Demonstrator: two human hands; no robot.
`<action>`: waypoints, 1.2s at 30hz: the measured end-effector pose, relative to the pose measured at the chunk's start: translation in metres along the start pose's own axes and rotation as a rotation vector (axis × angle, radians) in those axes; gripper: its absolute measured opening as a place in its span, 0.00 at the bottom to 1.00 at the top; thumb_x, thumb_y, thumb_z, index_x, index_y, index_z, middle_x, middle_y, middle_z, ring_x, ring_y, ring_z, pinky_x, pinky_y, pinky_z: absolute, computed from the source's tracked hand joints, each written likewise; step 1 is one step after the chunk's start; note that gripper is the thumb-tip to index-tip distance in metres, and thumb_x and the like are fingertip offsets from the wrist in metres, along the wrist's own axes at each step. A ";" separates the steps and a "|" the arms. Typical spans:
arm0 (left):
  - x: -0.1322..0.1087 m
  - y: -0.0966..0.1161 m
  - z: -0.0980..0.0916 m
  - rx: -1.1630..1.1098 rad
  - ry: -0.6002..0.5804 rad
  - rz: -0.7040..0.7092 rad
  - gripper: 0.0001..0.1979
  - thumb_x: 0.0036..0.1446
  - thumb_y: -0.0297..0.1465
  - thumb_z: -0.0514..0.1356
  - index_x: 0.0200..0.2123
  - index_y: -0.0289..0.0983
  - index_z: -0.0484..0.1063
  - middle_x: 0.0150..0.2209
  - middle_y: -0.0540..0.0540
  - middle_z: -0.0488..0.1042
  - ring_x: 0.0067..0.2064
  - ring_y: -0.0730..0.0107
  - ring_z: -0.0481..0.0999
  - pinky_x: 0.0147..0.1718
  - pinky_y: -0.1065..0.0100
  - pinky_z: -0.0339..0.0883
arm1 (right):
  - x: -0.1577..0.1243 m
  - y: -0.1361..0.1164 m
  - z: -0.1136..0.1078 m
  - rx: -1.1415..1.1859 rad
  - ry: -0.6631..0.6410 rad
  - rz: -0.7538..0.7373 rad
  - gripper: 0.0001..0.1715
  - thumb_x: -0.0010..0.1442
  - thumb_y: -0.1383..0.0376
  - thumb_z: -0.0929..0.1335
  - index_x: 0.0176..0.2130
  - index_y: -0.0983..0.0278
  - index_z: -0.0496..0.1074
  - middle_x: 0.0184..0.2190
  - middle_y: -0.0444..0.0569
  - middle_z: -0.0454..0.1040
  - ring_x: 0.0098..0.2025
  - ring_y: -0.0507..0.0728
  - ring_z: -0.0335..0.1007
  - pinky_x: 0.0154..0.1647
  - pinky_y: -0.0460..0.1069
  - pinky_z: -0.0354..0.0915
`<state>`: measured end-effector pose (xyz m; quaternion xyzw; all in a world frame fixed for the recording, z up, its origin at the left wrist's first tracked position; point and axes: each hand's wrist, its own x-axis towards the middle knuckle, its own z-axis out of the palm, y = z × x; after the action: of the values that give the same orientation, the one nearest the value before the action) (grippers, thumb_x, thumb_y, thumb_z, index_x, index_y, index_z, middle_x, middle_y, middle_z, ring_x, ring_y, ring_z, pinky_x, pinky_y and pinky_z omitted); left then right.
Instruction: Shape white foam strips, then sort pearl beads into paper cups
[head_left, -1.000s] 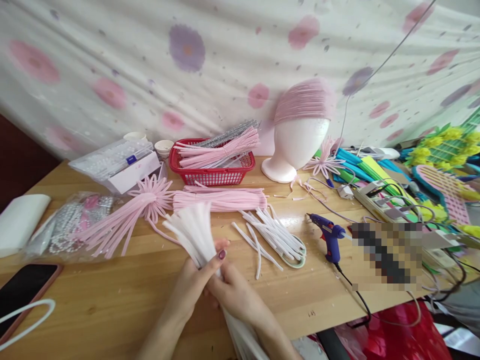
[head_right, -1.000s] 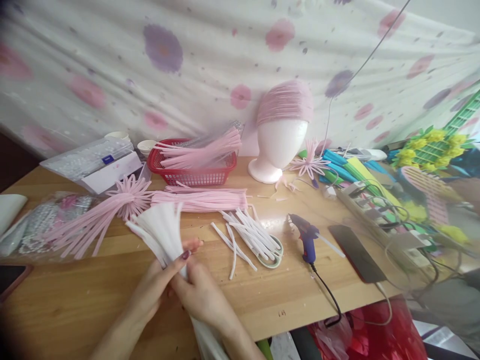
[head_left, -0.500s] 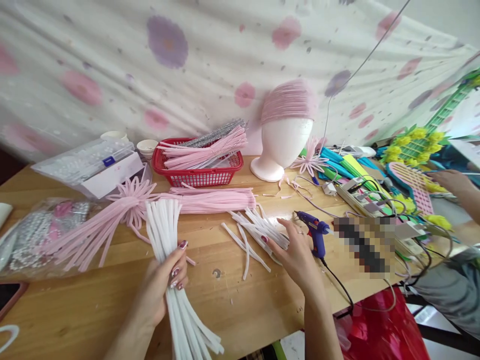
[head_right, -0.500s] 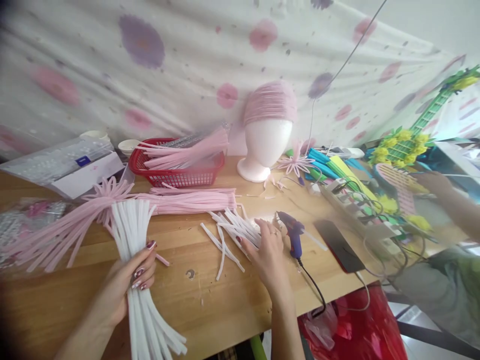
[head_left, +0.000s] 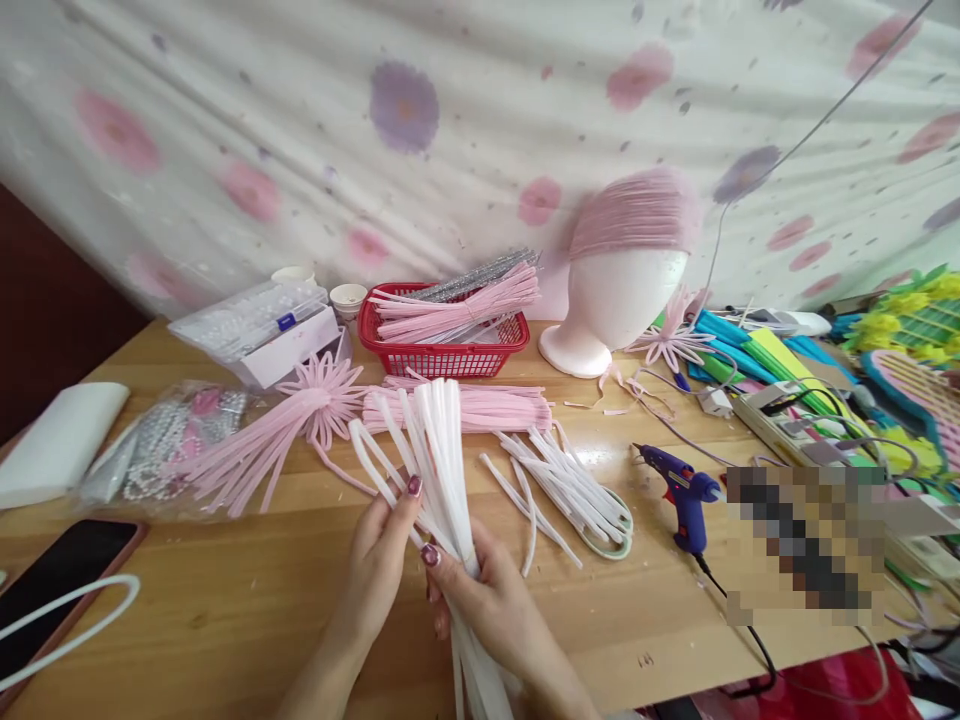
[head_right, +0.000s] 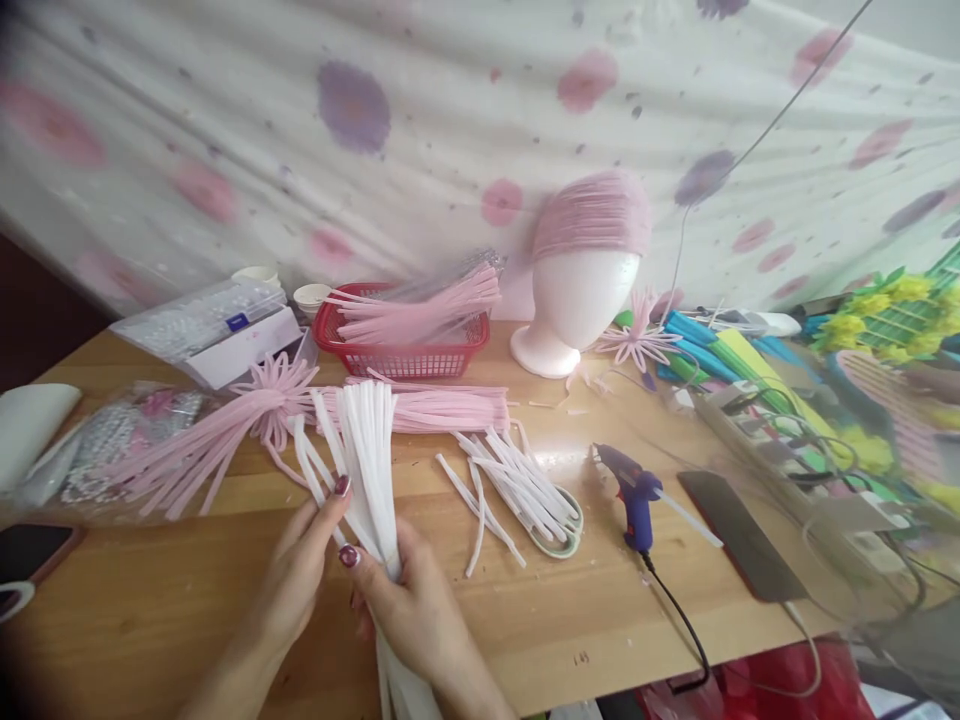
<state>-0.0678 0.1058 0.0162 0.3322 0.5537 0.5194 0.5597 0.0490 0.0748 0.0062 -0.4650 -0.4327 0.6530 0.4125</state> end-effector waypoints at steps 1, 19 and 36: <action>0.001 0.000 -0.004 0.025 0.016 0.037 0.24 0.50 0.52 0.66 0.39 0.36 0.80 0.30 0.44 0.78 0.39 0.56 0.77 0.32 0.66 0.70 | 0.002 -0.001 0.000 0.063 -0.004 0.016 0.27 0.57 0.44 0.70 0.37 0.64 0.66 0.20 0.38 0.68 0.17 0.47 0.63 0.18 0.43 0.60; 0.006 0.015 -0.009 -0.257 0.004 0.036 0.20 0.47 0.41 0.72 0.36 0.36 0.71 0.15 0.62 0.52 0.19 0.82 0.50 0.19 0.77 0.49 | 0.002 -0.010 0.003 0.200 0.113 0.014 0.23 0.57 0.47 0.71 0.34 0.63 0.68 0.30 0.42 0.74 0.15 0.44 0.61 0.14 0.41 0.54; 0.001 0.014 -0.005 -0.205 -0.042 0.103 0.26 0.47 0.43 0.71 0.17 0.37 0.58 0.17 0.56 0.61 0.20 0.80 0.62 0.20 0.77 0.60 | 0.002 -0.009 0.005 0.105 0.153 0.073 0.32 0.56 0.38 0.67 0.30 0.64 0.69 0.13 0.40 0.67 0.13 0.48 0.59 0.14 0.42 0.53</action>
<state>-0.0763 0.1095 0.0280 0.3118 0.4681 0.5943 0.5748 0.0455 0.0783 0.0153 -0.5066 -0.3479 0.6520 0.4440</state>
